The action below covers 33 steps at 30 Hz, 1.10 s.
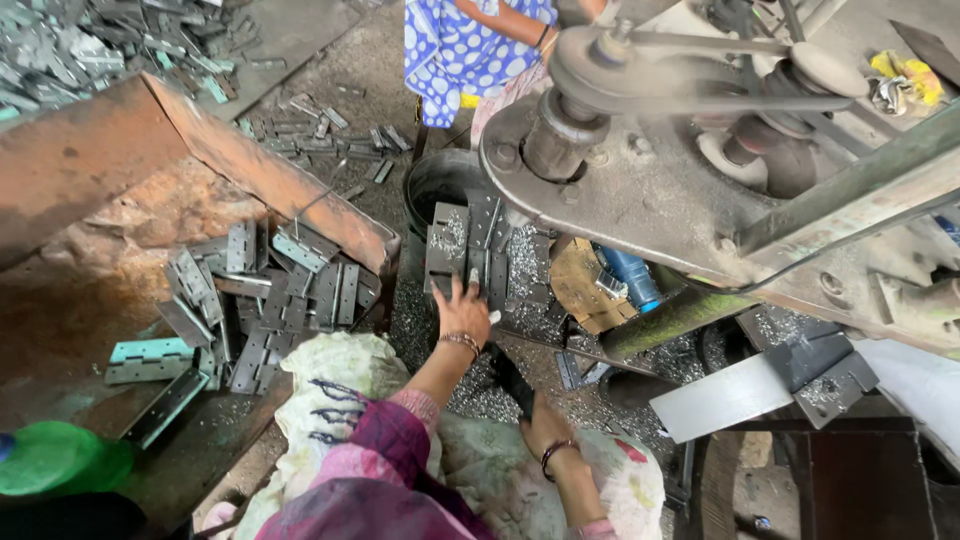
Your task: The person operates a press machine to shape metal pieces, repeatedly placing them into the press and removing them. The person also sorts and organizes the processed metal pieces into a container.
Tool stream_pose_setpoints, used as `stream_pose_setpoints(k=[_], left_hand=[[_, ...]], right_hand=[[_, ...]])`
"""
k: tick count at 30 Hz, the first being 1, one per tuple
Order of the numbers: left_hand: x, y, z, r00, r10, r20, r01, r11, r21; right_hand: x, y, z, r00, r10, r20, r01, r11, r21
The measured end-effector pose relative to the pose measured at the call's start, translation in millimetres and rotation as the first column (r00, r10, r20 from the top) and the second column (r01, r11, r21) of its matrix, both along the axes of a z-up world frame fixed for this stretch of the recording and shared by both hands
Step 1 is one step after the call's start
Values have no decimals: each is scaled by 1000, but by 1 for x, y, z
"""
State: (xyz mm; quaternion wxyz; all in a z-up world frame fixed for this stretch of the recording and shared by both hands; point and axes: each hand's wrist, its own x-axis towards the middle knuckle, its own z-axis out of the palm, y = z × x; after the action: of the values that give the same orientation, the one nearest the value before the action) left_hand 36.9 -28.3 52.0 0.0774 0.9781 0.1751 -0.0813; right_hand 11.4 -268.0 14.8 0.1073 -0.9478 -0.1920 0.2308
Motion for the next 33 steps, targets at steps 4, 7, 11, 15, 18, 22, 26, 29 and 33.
stream_pose_setpoints(k=[4,7,11,15,18,22,26,29,33], left_hand=[[18,11,-7,1000,-13,10,12,1000,16],[24,16,-16,998,-15,54,13,999,39],[25,16,-23,997,-40,71,35,996,79],[29,22,-13,997,-76,26,72,989,125],[13,7,-13,994,-108,-7,108,987,116],[12,22,-3,997,-82,11,80,992,101],[20,23,-10,999,-40,36,35,991,130],[44,25,-12,1000,10,19,-13,989,145],[55,31,-20,998,-2,62,-7,989,151]], right_hand=[[18,-3,4,999,50,6,-49,995,-87],[24,-5,-19,998,65,8,-64,991,-119],[4,-5,-84,990,-47,-133,7,958,-287],[1,-1,-134,983,-138,-120,124,985,-121],[-13,-13,-146,957,-213,-197,180,968,-174],[5,-6,-102,987,-89,-130,67,984,-168],[11,-15,-41,997,-2,-83,-10,990,-138],[14,-16,-33,993,-17,-115,-4,984,-177],[6,-9,-85,988,-99,-123,86,991,-102]])
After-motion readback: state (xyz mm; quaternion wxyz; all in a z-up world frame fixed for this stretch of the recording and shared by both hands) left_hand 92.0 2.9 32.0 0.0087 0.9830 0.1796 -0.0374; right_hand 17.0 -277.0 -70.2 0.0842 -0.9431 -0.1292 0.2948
